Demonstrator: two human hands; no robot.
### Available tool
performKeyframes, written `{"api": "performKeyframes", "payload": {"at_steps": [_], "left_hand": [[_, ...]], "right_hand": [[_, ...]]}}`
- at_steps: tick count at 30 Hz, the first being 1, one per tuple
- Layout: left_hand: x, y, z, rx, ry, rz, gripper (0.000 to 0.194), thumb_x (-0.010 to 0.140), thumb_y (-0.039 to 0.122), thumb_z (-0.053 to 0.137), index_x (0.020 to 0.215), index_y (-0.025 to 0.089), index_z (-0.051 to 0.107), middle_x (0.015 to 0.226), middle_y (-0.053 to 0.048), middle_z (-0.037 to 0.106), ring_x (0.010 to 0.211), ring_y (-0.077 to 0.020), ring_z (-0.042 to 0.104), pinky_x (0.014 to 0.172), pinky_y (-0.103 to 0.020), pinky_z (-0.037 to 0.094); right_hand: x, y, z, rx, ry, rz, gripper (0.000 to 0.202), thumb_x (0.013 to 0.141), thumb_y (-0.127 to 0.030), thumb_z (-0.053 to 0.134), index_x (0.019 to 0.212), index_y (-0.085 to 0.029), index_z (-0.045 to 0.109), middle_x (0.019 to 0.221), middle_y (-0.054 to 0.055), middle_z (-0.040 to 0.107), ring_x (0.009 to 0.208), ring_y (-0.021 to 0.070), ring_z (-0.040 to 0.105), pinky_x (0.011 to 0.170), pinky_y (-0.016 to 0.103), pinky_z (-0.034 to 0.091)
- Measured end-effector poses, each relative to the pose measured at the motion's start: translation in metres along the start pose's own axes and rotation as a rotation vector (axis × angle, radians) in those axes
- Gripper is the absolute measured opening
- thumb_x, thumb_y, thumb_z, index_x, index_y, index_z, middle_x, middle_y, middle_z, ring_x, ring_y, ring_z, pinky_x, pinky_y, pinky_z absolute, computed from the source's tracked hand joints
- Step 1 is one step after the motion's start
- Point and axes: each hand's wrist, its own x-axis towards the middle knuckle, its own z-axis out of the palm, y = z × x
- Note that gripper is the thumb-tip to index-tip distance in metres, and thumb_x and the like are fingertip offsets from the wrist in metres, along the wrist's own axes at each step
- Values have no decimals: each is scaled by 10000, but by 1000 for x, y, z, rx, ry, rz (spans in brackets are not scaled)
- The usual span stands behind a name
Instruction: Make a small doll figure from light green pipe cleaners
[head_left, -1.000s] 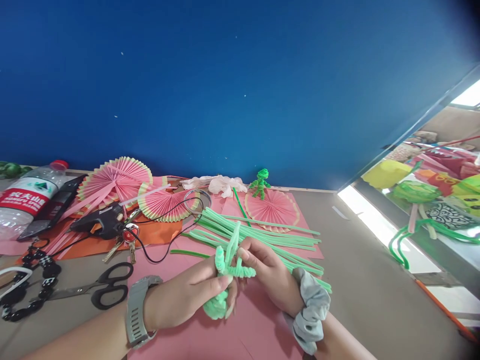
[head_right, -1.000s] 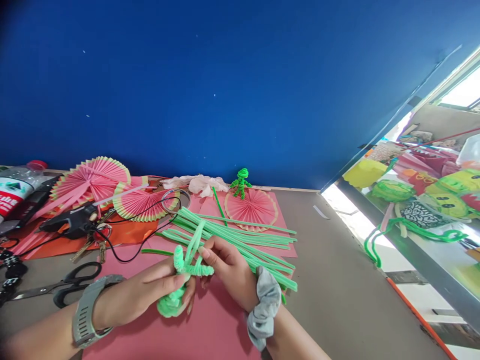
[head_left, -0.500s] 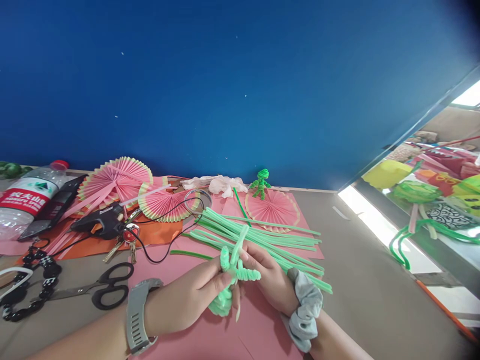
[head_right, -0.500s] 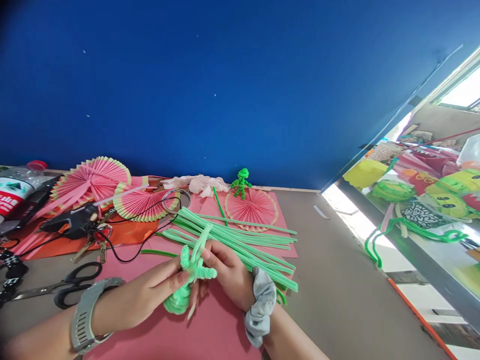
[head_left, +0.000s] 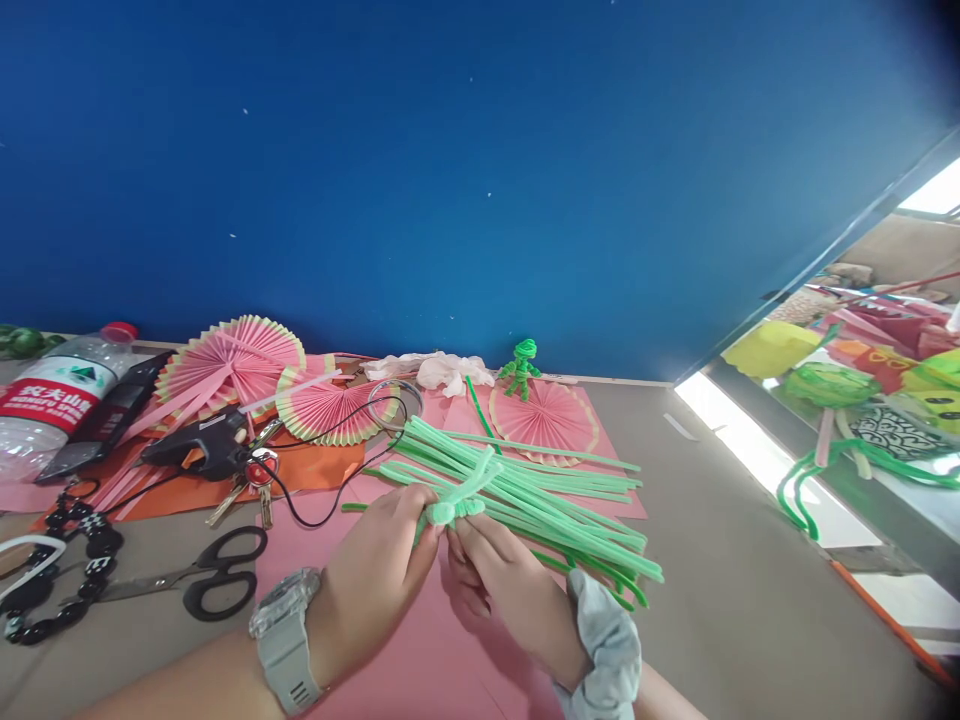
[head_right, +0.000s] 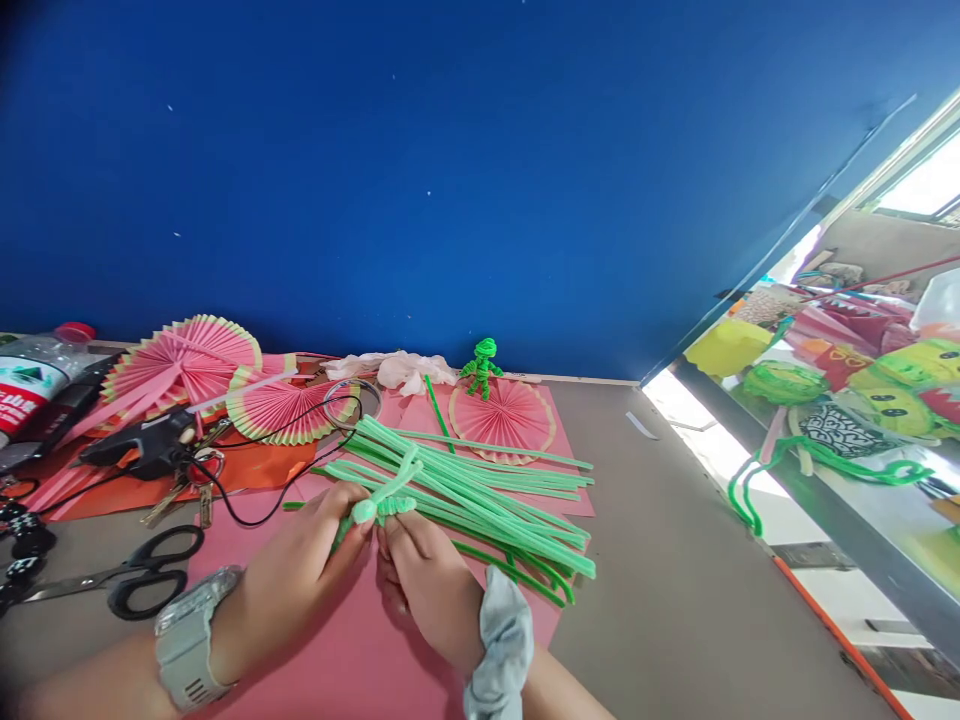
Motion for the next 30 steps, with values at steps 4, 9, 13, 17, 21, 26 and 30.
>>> {"api": "performKeyframes", "payload": {"at_steps": [4, 9, 13, 17, 21, 26, 30], "left_hand": [[1, -1, -2, 131, 20, 53, 163, 859, 230, 393, 991, 201, 484, 934, -57, 582, 900, -232, 514, 782, -357, 383], [7, 6, -9, -134, -73, -46, 251, 900, 296, 308, 782, 197, 506, 703, 7, 567, 677, -158, 521, 647, -261, 398], [12, 6, -12, -351, -126, -137, 308, 893, 356, 319, 719, 190, 512, 673, 29, 537, 645, -132, 507, 613, -225, 402], [14, 5, -14, -423, -126, -216, 314, 880, 383, 323, 768, 184, 538, 736, 10, 561, 721, -152, 534, 671, -249, 427], [13, 7, -17, -517, -205, -233, 352, 886, 395, 297, 774, 172, 546, 765, -13, 603, 757, -167, 568, 694, -264, 441], [14, 7, -16, -489, -239, -174, 294, 884, 350, 333, 796, 169, 548, 767, -7, 604, 744, -162, 557, 709, -258, 435], [13, 9, -13, -518, -207, -127, 276, 892, 343, 329, 901, 177, 550, 847, -10, 605, 831, -167, 541, 760, -246, 426]], "right_hand": [[1, -7, -1, 328, -194, 247, 254, 857, -307, 299, 634, -194, 345, 536, -72, 312, 383, 47, 276, 381, 173, 249], [-2, -14, -8, 21, -179, 104, 288, 872, -298, 283, 640, -184, 411, 528, -45, 393, 405, 77, 377, 429, 215, 334], [-5, -11, -14, -773, 107, -320, 181, 844, -245, 381, 715, -181, 491, 618, 3, 500, 552, 137, 467, 543, 271, 372], [0, 0, -20, -1109, 304, -730, 211, 824, -190, 458, 1021, -165, 530, 981, 92, 562, 918, 233, 497, 791, 380, 387], [5, 7, -26, -1212, 330, -904, 256, 873, -142, 412, 1088, -207, 535, 1058, 60, 586, 1081, 220, 441, 948, 401, 283], [7, 9, -29, -1200, 215, -944, 232, 889, -135, 382, 1039, -188, 551, 988, 46, 630, 1006, 185, 505, 959, 393, 262], [7, 9, -27, -1104, 169, -861, 160, 859, -166, 437, 983, -163, 539, 902, 65, 620, 882, 194, 526, 861, 389, 350]]}}
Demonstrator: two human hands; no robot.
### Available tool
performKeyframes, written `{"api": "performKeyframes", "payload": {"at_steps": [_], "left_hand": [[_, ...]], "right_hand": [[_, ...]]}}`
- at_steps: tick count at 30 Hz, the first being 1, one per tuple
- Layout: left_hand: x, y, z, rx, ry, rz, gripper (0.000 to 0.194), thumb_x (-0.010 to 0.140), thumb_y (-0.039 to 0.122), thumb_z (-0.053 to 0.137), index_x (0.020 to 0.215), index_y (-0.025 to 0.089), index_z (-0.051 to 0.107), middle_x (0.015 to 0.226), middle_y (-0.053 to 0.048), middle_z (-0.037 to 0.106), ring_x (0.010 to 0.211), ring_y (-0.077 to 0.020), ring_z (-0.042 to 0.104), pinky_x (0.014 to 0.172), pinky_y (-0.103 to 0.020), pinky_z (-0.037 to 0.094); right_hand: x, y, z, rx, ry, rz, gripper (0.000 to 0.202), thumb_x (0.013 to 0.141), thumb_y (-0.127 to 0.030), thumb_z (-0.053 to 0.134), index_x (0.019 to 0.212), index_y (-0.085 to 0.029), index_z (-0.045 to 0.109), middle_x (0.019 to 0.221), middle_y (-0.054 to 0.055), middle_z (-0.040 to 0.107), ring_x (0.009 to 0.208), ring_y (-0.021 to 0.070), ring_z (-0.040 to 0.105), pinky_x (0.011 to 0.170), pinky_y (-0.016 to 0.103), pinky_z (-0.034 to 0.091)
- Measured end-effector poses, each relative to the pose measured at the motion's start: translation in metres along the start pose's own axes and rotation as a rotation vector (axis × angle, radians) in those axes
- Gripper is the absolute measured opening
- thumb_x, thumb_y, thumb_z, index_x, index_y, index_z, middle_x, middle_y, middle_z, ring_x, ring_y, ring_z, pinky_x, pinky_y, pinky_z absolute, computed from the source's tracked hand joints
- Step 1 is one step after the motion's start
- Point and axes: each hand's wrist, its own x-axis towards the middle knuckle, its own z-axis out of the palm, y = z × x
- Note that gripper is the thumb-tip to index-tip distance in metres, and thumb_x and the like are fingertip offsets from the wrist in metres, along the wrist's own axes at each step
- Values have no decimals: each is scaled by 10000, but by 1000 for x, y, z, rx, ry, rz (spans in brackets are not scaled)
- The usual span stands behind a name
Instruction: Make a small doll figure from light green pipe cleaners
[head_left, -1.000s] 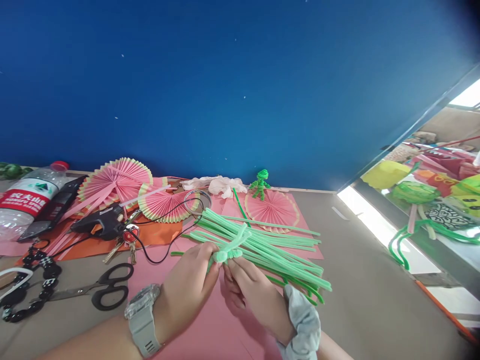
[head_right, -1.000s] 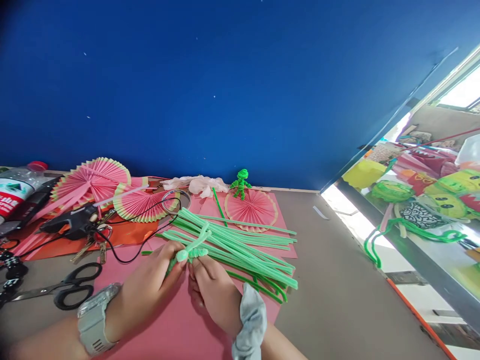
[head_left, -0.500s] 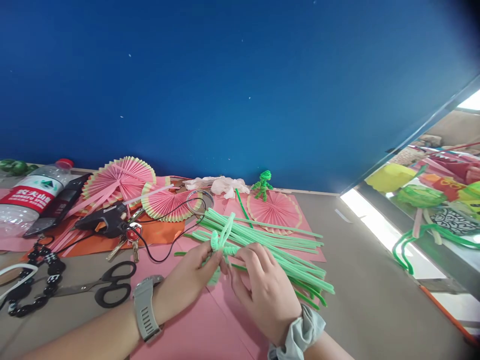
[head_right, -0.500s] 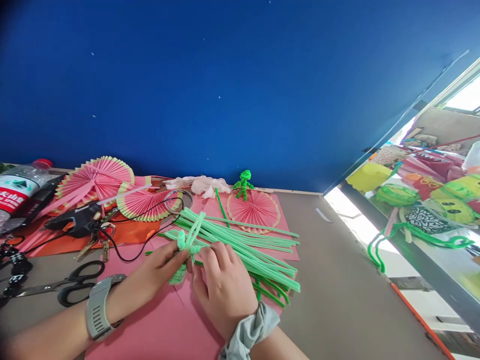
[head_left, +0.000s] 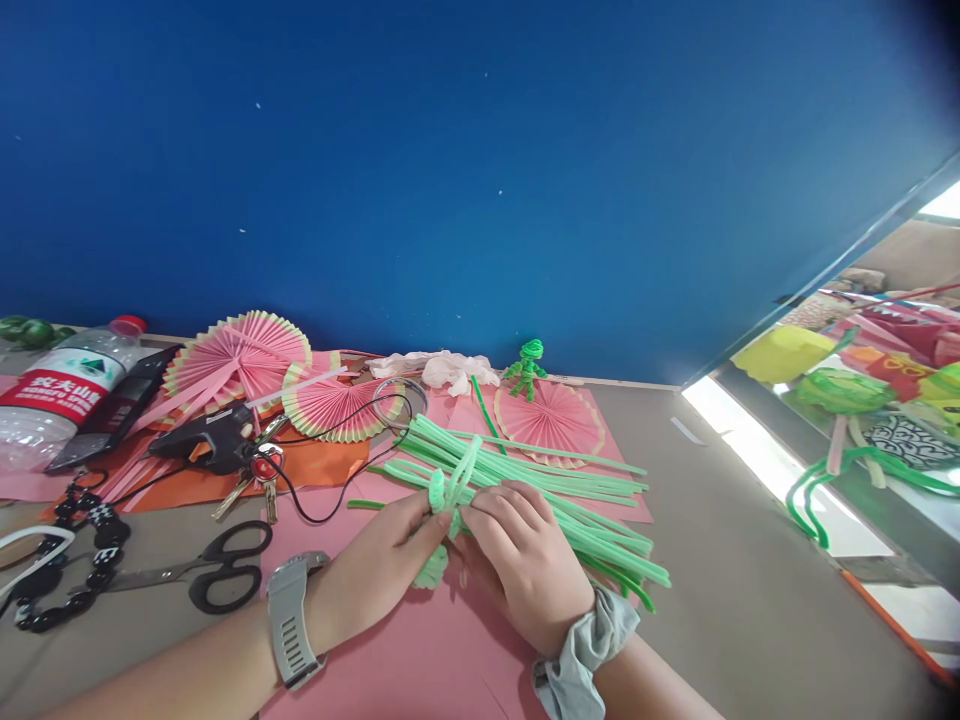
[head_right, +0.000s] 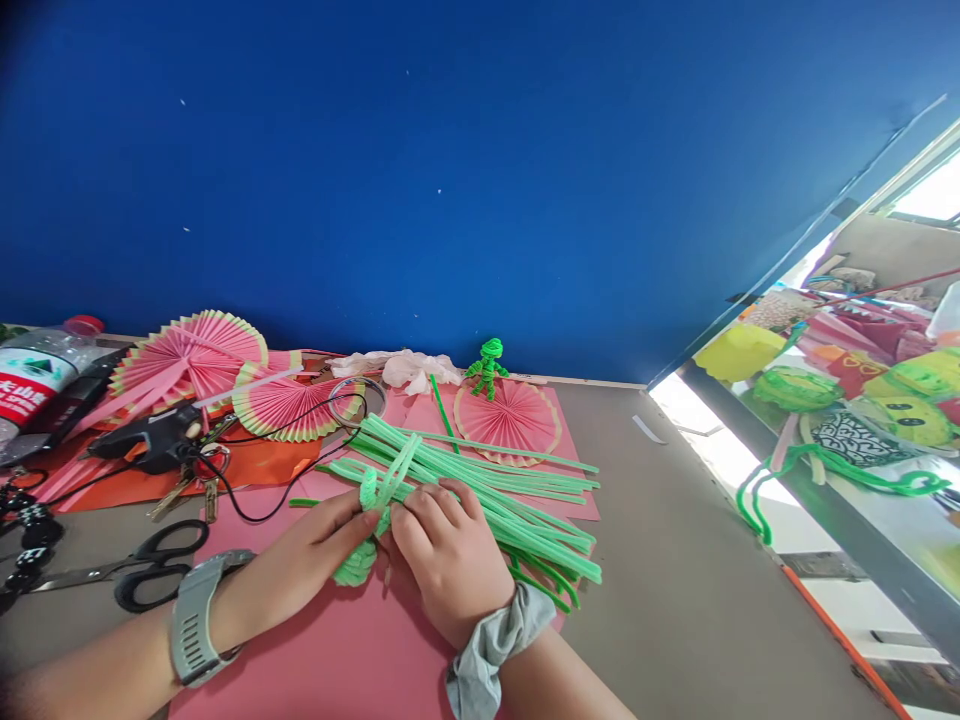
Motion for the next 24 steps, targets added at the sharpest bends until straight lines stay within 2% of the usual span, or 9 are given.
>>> {"api": "performKeyframes", "payload": {"at_steps": [3, 8, 12, 15, 18, 19, 21, 24], "left_hand": [[-2, -1, 3, 0, 13, 8, 260, 896, 336, 331, 964, 191, 536, 836, -2, 591, 823, -164, 533, 738, -240, 432], [-5, -4, 7, 112, -7, 45, 285, 912, 325, 285, 1014, 190, 514, 740, 5, 551, 651, -139, 488, 640, -237, 414], [-7, -7, 9, 225, 2, 129, 287, 921, 296, 255, 959, 181, 515, 729, -7, 539, 652, -143, 467, 639, -253, 384], [-7, -7, 10, 215, 16, 100, 277, 917, 315, 269, 885, 181, 509, 724, -7, 535, 660, -144, 472, 645, -255, 387], [-5, -4, 8, 98, 18, 24, 306, 915, 348, 259, 861, 183, 512, 716, -4, 540, 671, -145, 493, 684, -259, 416], [-5, -3, 6, 53, 11, 9, 321, 915, 354, 256, 857, 183, 521, 712, -4, 544, 674, -146, 501, 700, -263, 425], [-4, -1, 2, -19, -10, 9, 341, 914, 350, 259, 870, 181, 551, 733, -9, 567, 710, -151, 523, 745, -269, 436], [-3, 0, -4, -47, -36, 62, 330, 907, 318, 294, 938, 187, 596, 878, -29, 613, 867, -159, 540, 867, -276, 408]], "right_hand": [[0, -3, 0, 134, -37, 126, 115, 866, -190, 409, 912, -170, 513, 822, 59, 590, 771, 177, 523, 726, 337, 400], [0, -6, 3, 387, -85, 361, 148, 885, -220, 362, 763, -199, 445, 727, 24, 541, 694, 156, 514, 643, 277, 407], [3, -9, 5, 659, -90, 602, 168, 889, -246, 367, 730, -205, 402, 635, -23, 512, 548, 112, 498, 528, 222, 399], [5, -10, 5, 714, -61, 660, 199, 882, -273, 398, 696, -202, 397, 600, -37, 503, 522, 103, 498, 511, 211, 405], [2, -8, 5, 604, -21, 583, 83, 876, -256, 425, 819, -201, 449, 726, -4, 572, 654, 129, 567, 594, 234, 449], [0, -6, 5, 535, -5, 500, 44, 875, -232, 431, 895, -205, 459, 805, 15, 592, 734, 143, 581, 645, 252, 459], [-3, -3, 5, 352, 29, 267, 165, 871, -175, 427, 1027, -217, 460, 953, 53, 595, 876, 170, 567, 738, 298, 455], [-6, 2, 2, 93, 60, -27, 259, 871, -127, 393, 1099, -210, 485, 1012, 85, 589, 947, 201, 534, 773, 344, 443]]}}
